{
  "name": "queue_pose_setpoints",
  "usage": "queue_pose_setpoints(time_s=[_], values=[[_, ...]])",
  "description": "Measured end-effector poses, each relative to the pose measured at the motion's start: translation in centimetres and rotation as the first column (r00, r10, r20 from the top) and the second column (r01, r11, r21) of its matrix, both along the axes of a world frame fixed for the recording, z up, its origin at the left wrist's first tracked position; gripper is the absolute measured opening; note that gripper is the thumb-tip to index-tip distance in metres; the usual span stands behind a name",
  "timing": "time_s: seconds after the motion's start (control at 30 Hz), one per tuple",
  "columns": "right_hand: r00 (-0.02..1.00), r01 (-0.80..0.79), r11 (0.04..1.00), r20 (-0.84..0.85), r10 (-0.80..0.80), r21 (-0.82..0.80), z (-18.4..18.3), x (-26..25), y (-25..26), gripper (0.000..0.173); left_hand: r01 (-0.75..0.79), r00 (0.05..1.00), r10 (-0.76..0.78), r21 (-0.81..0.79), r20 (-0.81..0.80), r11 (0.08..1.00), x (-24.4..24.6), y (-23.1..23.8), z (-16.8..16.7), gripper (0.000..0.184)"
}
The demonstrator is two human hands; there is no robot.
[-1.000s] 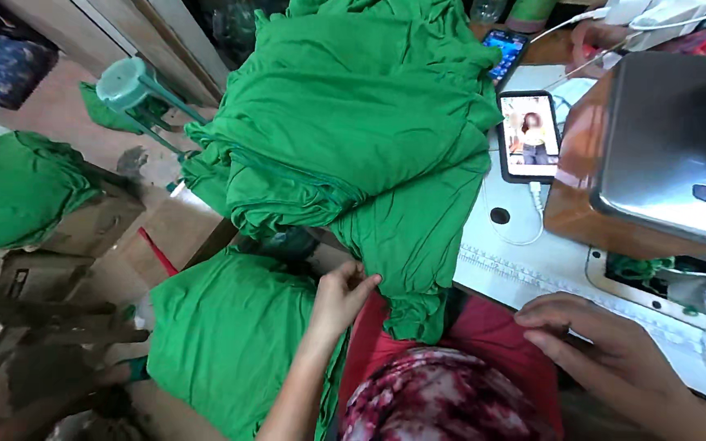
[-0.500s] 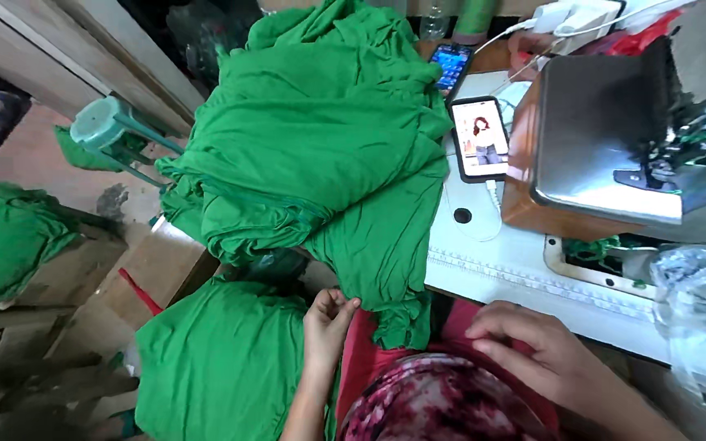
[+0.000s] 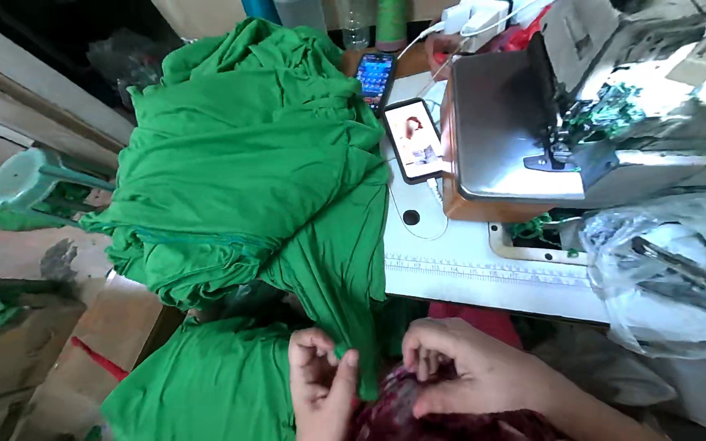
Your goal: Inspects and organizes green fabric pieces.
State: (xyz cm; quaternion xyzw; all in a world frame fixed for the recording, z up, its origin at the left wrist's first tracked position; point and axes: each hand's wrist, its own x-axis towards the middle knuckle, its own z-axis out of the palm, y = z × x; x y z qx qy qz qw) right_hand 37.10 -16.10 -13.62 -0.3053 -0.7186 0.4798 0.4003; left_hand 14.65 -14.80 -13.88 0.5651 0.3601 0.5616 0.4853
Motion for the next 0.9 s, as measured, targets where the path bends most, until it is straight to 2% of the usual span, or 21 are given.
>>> queue_pose_setpoints(time_s=[0.07, 0.13, 0.2, 0.27, 0.37, 0.43, 0.5, 0.57, 0.63, 0.7, 0.8, 0.9], values=[[0.998, -0.031, 0.999, -0.054, 0.029, -0.045, 0.1, -1.3, 0.3, 0.054, 0.097, 0.995, -0.095, 0.067, -0.034, 0.993, 1.8, 1.0, 1.4, 0.021], [0.992, 0.051, 0.996, -0.111, -0.059, -0.073, -0.1, -2.4, 0.4, 0.063, 0.169, 0.985, -0.163, 0.091, -0.064, 0.981, 3.2, 1.9, 2.1, 0.012], [0.969, 0.17, 0.977, -0.158, -0.189, -0.128, -0.1, -2.5, 0.5, 0.045, 0.213, 0.973, -0.201, 0.11, -0.11, 0.971, 3.8, 2.8, 2.6, 0.014], [0.956, 0.214, 0.958, -0.163, -0.246, -0.191, 0.3, -1.4, 0.6, 0.026, 0.261, 0.956, -0.231, 0.163, -0.183, 0.952, 3.8, 3.8, 3.0, 0.019], [0.943, 0.289, 0.936, -0.11, -0.314, -0.199, 1.3, 0.8, 0.5, 0.016, 0.289, 0.886, -0.116, 0.339, -0.448, 0.895, 3.3, 6.0, 3.4, 0.021], [0.915, 0.402, 0.913, -0.015, -0.404, -0.075, 1.8, 2.3, 0.4, 0.021, 0.305, 0.79, 0.033, 0.44, -0.612, 0.844, 3.0, 7.4, 3.7, 0.016], [0.865, 0.493, 0.865, 0.05, -0.499, 0.096, 2.2, 3.4, 0.5, 0.025, 0.336, 0.734, 0.101, 0.489, -0.671, 0.805, 3.4, 8.1, 4.4, 0.02], [0.833, 0.52, 0.826, 0.086, -0.547, 0.216, 2.5, 4.3, 0.5, 0.025, 0.401, 0.73, 0.05, 0.486, -0.682, 0.777, 4.3, 8.3, 5.2, 0.022], [0.814, 0.519, 0.811, 0.132, -0.566, 0.27, 2.9, 4.7, 0.1, 0.028, 0.497, 0.733, -0.099, 0.431, -0.673, 0.753, 5.1, 8.6, 5.8, 0.024], [0.805, 0.507, 0.811, 0.176, -0.567, 0.292, 2.9, 4.8, -0.2, 0.03, 0.604, 0.678, -0.219, 0.364, -0.701, 0.709, 5.8, 9.0, 6.1, 0.025], [0.8, 0.47, 0.831, 0.255, -0.543, 0.298, 2.3, 5.0, -0.4, 0.032, 0.701, 0.571, -0.266, 0.293, -0.777, 0.65, 6.3, 9.1, 6.4, 0.024], [0.786, 0.457, 0.827, 0.287, -0.548, 0.328, 1.8, 5.1, -0.3, 0.037, 0.737, 0.544, -0.307, 0.269, -0.781, 0.62, 6.7, 9.0, 6.7, 0.022]])
